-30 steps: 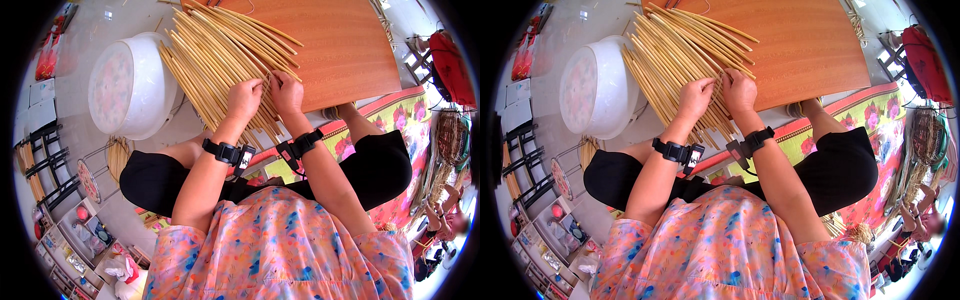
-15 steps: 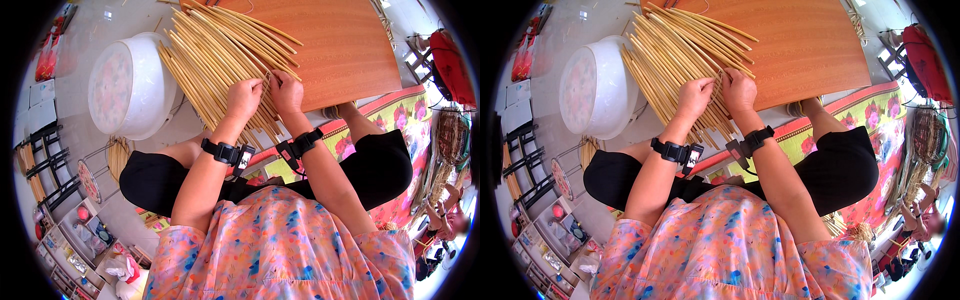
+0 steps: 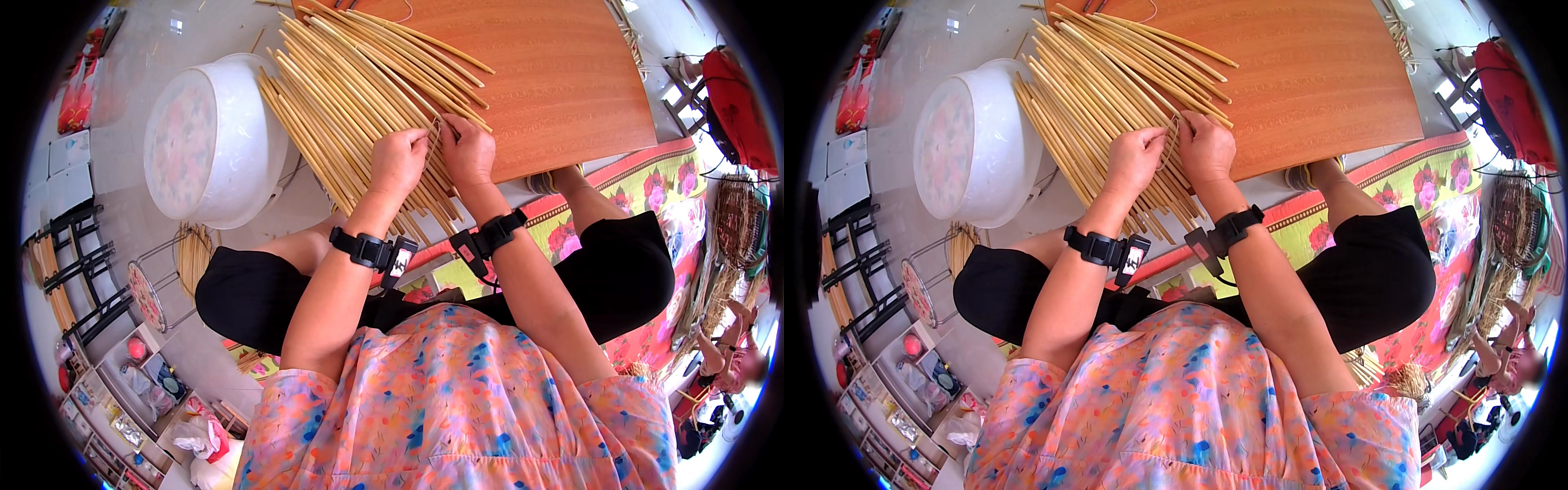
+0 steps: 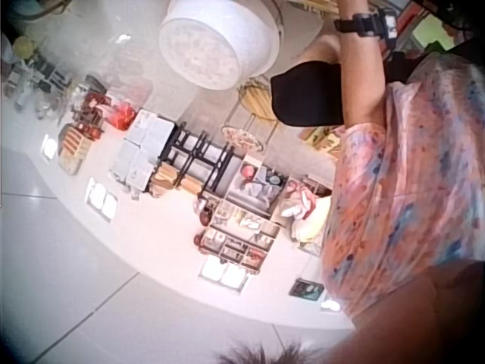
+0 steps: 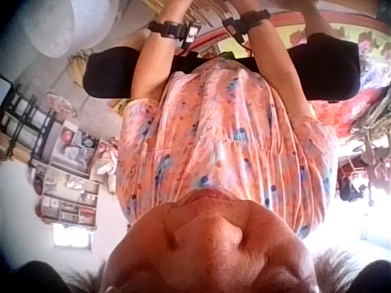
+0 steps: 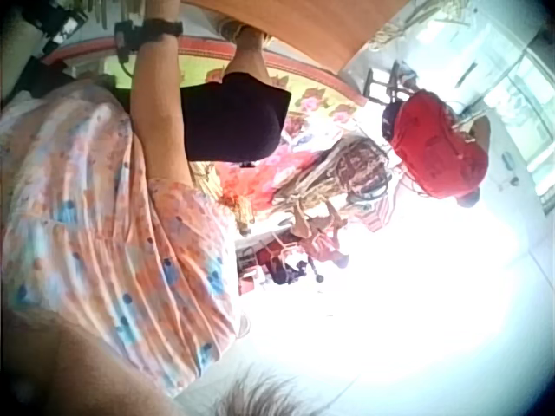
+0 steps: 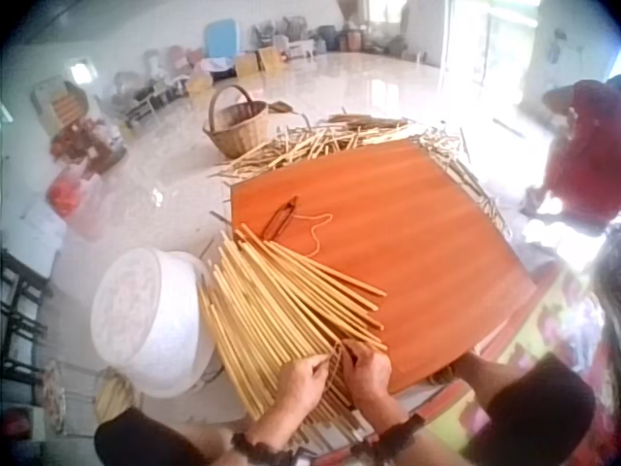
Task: The person weaves a structure using thin stalks and string. The person repeatedly threads a white string through and around a row of bamboo-like stalks positioned on a wooden surface, using their hands to secure the string and align the stalks.
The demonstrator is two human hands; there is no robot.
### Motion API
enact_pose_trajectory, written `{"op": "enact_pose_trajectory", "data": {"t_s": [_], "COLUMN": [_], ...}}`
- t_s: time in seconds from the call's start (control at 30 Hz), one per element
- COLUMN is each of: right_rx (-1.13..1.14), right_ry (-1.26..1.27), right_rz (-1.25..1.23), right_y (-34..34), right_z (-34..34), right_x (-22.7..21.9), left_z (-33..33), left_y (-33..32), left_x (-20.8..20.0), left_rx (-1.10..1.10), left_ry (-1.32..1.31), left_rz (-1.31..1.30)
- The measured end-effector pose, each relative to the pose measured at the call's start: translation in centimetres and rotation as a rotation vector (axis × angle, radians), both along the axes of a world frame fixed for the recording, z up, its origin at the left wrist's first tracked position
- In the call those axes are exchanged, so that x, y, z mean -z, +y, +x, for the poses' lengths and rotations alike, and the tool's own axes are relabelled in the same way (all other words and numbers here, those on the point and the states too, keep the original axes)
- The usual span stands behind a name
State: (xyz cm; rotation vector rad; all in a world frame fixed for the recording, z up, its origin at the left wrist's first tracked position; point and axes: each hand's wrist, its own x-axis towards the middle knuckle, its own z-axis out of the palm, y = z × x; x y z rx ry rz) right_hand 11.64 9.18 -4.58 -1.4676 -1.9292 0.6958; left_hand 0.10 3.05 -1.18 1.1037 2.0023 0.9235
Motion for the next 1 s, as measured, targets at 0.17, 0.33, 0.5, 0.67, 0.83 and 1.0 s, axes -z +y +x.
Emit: {"op": "enact_pose_trajectory", "data": {"t_s": [0.17,0.33,0.5,0.67,0.83,1.0], "right_rx": [-0.007,-0.015,-0.032,-0.049,-0.063,-0.051], "right_ry": [0.065,0.101,0.107,0.147,0.172,0.208], "right_rz": [0.031,0.087,0.112,0.047,0.065,0.037], "right_y": [-0.1,-0.2,0.1,-0.3,-0.2,-0.3], "right_z": [0.1,0.2,0.3,0.3,0.3,0.3], "right_x": [0.0,-0.1,0.0,-0.1,-0.4,-0.3], "left_z": [0.0,0.4,0.5,0.6,0.4,0.5], "left_y": [0.0,0.5,0.7,2.1,3.6,5.2], "left_x": [0.4,0.0,0.1,0.2,0.4,-0.5], "left_rx": [0.017,-0.013,-0.038,-0.050,-0.040,-0.025], "left_ry": [0.121,0.197,0.164,0.122,0.160,0.229], "left_rz": [0.031,0.022,0.037,0.086,-0.110,-0.335]}}
